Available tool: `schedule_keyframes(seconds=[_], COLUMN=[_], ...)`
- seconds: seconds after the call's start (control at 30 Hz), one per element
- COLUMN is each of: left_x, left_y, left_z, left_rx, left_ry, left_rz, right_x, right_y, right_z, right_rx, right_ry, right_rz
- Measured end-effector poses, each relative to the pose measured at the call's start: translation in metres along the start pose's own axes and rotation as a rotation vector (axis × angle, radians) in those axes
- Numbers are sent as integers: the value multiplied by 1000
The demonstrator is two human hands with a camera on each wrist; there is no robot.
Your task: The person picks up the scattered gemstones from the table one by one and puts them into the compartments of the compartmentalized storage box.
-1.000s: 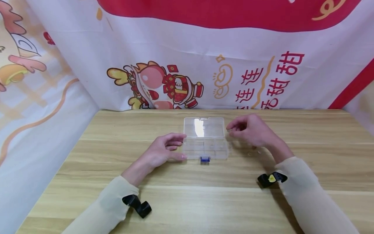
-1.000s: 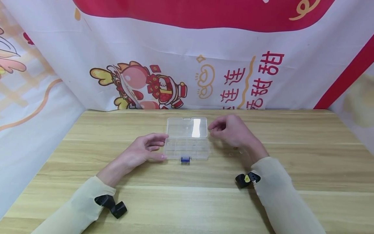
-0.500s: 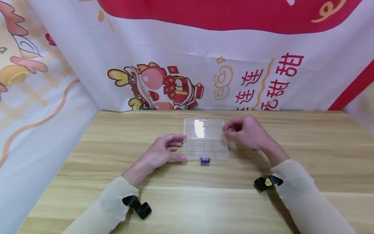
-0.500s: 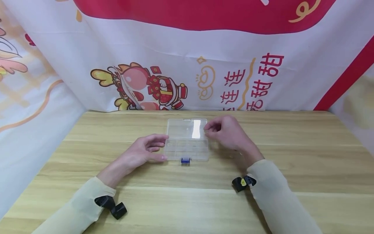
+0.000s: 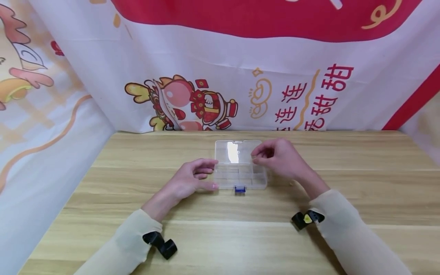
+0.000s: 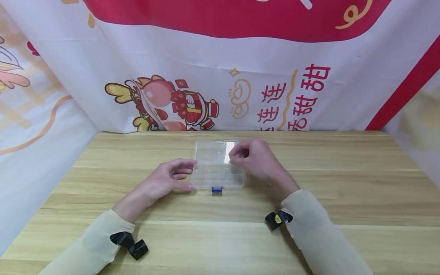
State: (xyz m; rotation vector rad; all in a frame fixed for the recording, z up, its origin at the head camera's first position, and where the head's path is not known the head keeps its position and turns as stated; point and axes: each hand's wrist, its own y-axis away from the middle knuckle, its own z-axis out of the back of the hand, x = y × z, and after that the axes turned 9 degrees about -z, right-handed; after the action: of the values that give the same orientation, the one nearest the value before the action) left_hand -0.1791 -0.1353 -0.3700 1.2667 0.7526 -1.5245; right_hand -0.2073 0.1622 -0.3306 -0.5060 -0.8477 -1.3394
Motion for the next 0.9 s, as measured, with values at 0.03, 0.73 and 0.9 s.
schedule_keyframes(seconds=[0.03, 0.73, 0.9], left_x=[0, -1, -1], left_y=[0, 0, 0], left_z=[0, -1, -1], left_rx=[-1, -6, -5], left_ry=[0, 19, 21], left_rz=[1, 11, 11], right_x=[1, 17, 20], right_y=[0, 3, 2], right_z=[-1, -23, -26], right_rx=[-1, -26, -31], right_ry=[0, -10, -22], right_rz=[0, 7, 10])
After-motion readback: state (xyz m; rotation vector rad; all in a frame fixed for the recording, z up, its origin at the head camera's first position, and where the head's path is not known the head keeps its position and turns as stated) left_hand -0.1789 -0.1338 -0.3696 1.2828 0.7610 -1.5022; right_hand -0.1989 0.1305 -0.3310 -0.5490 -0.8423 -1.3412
